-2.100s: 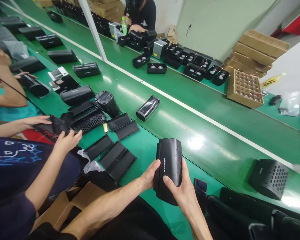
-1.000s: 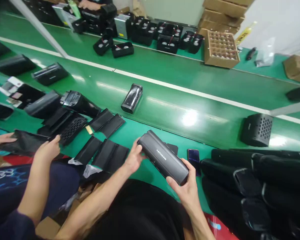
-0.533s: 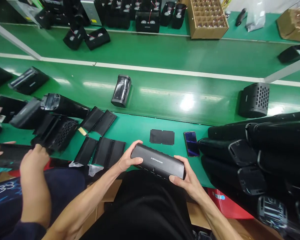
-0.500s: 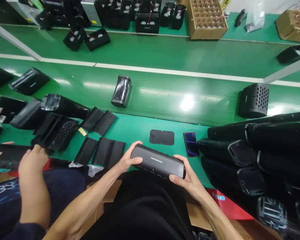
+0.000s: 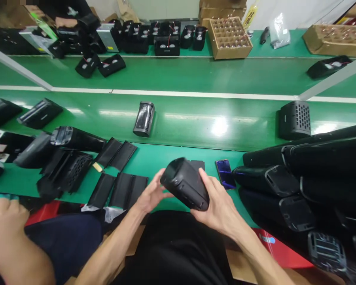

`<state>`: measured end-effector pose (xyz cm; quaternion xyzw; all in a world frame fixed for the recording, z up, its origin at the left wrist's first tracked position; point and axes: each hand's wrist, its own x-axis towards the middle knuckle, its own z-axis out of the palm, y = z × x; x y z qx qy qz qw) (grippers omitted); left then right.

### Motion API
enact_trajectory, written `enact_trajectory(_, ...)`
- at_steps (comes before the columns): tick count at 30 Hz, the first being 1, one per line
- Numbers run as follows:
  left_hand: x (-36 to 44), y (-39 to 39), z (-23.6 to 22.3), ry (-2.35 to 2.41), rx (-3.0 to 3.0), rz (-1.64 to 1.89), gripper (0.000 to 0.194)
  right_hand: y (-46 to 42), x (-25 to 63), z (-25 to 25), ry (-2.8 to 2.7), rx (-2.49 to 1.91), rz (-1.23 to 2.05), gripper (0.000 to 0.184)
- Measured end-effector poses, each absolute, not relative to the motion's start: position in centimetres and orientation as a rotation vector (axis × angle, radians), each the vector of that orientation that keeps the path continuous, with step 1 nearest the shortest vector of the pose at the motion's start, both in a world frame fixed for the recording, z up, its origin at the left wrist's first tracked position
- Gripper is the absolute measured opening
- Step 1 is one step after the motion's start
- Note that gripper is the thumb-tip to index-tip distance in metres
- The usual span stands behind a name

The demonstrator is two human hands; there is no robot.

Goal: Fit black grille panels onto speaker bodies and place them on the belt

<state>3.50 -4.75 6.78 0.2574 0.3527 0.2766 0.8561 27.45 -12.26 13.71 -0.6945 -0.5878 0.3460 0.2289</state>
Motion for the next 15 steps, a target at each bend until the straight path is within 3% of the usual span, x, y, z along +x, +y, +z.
enact_trajectory(3, 2.0, -3.9, 8.5, 0.787, 0.843, 0.493, 0.108, -13.1, 27.9, 14.5, -2.007, -1.931, 0.954, 0.107)
enact_trajectory(6, 1.5, -5.2, 9.0, 0.862, 0.980, 0.341, 0.099, -14.4, 27.9, 14.2, -2.030, -1.900, 1.145, 0.105)
enact_trajectory(15, -0.2, -8.2, 6.6, 0.890, 0.853, 0.468, 0.083, -21.4, 29.8, 10.3, -0.920, -1.837, 1.500, 0.105)
